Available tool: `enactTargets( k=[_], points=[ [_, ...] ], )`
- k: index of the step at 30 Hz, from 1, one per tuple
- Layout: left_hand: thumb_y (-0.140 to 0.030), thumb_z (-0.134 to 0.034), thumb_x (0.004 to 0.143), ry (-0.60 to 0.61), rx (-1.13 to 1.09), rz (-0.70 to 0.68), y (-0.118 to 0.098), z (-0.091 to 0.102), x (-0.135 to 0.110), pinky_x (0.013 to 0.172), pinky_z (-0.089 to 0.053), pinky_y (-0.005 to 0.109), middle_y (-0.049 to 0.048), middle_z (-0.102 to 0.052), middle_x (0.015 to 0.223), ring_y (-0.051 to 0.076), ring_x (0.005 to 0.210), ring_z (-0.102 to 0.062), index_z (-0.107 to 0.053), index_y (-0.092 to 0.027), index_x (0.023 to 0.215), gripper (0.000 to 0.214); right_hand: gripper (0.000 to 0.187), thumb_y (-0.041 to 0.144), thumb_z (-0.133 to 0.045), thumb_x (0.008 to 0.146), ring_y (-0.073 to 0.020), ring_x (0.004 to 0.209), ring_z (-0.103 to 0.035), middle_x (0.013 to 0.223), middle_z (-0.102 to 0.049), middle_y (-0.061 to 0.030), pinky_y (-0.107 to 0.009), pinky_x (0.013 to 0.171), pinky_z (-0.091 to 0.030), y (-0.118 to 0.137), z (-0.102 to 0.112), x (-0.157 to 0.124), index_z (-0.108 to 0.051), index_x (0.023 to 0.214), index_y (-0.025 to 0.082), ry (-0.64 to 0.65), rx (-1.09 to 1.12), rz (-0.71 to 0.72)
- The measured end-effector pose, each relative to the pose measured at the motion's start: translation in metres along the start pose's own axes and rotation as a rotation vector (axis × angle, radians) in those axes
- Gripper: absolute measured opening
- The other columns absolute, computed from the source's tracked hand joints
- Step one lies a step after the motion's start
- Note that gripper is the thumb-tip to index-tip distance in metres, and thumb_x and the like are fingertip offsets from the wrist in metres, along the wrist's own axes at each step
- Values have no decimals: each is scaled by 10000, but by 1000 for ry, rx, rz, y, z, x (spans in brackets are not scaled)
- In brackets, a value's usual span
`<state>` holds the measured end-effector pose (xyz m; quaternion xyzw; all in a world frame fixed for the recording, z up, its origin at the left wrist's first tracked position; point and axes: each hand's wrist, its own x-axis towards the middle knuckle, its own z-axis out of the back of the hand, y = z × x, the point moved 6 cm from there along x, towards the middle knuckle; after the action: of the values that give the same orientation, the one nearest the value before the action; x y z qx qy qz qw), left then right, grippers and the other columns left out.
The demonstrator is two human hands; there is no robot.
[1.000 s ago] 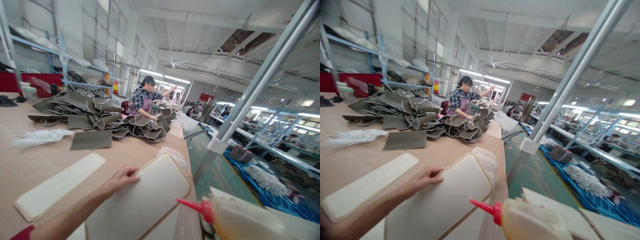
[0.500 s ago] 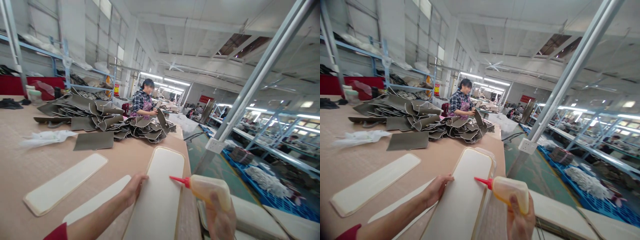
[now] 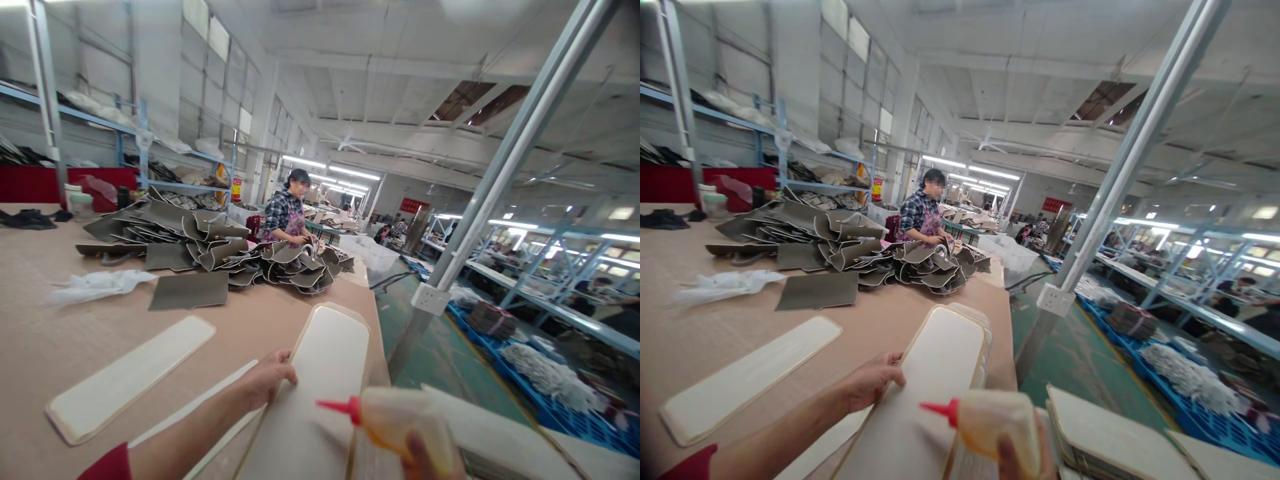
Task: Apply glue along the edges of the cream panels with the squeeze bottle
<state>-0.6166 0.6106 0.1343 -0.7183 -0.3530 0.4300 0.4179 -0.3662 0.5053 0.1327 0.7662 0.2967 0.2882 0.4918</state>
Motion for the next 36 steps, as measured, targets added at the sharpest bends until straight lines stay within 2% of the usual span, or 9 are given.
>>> enactTargets(
  k=[4,10,16,18,23,26,28,30,36],
  points=[
    [-61,-505,410,70,5,-9,-6,-8,-5,511,-417,215,-23,-628,675,144,613,-567,-573,-150,844,449,605,365,-827,522,-79,764,-552,884,-581,34,-113,704,-461,31,-6,31,-558,1042,215,-101,216,54],
    [-76,-515,419,62,-8,-5,-16,2,2,540,-438,225,-9,-649,705,142,611,-573,-586,-147,877,469,681,487,-785,534,-159,696,-579,795,-615,-35,-171,547,-465,-2,-15,-10,-521,1068,157,139,28,-95],
    [-70,-515,448,178,102,-25,-24,-10,0,566,-443,224,-2,-661,743,162,668,-601,-593,-151,930,494,690,329,-837,483,-94,755,-564,844,-587,37,-139,709,-468,38,-20,25,-542,1094,203,-72,196,118],
    [-69,-517,452,185,103,-37,-26,-12,4,580,-449,230,0,-661,748,167,683,-604,-595,-151,927,489,647,351,-817,520,-105,779,-564,880,-593,21,-162,731,-472,32,-26,22,-539,1085,198,-43,172,117],
    [-71,-516,450,155,112,-57,-33,-1,12,571,-456,238,12,-662,747,175,696,-604,-595,-142,906,468,651,491,-771,503,-248,793,-596,905,-618,-70,-328,654,-528,-8,-34,-28,-572,1040,182,150,2,21],
    [-69,-522,450,183,137,-37,-35,-1,8,571,-463,251,12,-659,738,183,698,-606,-595,-144,902,463,601,388,-766,590,-178,798,-591,945,-599,-31,-263,700,-515,11,-27,-14,-524,1110,206,43,62,52],
    [-65,-528,452,221,140,-29,-35,-5,5,582,-469,259,12,-657,738,190,713,-609,-599,-144,900,461,602,338,-805,554,-111,787,-569,900,-587,3,-165,722,-477,33,-21,9,-543,1074,189,-81,184,128],
    [-60,-531,451,233,129,-28,-35,-7,5,593,-474,262,9,-656,741,192,727,-610,-601,-146,898,461,605,328,-815,545,-89,786,-557,886,-578,26,-141,734,-461,42,-21,21,-541,1068,198,-103,204,157],
    [-66,-532,448,177,112,1,-35,6,12,573,-465,254,8,-660,713,191,701,-610,-605,-156,893,460,594,473,-750,584,-172,746,-600,890,-630,-44,-217,620,-505,-8,-29,-27,-538,1054,178,177,-20,-102]
  ],
)
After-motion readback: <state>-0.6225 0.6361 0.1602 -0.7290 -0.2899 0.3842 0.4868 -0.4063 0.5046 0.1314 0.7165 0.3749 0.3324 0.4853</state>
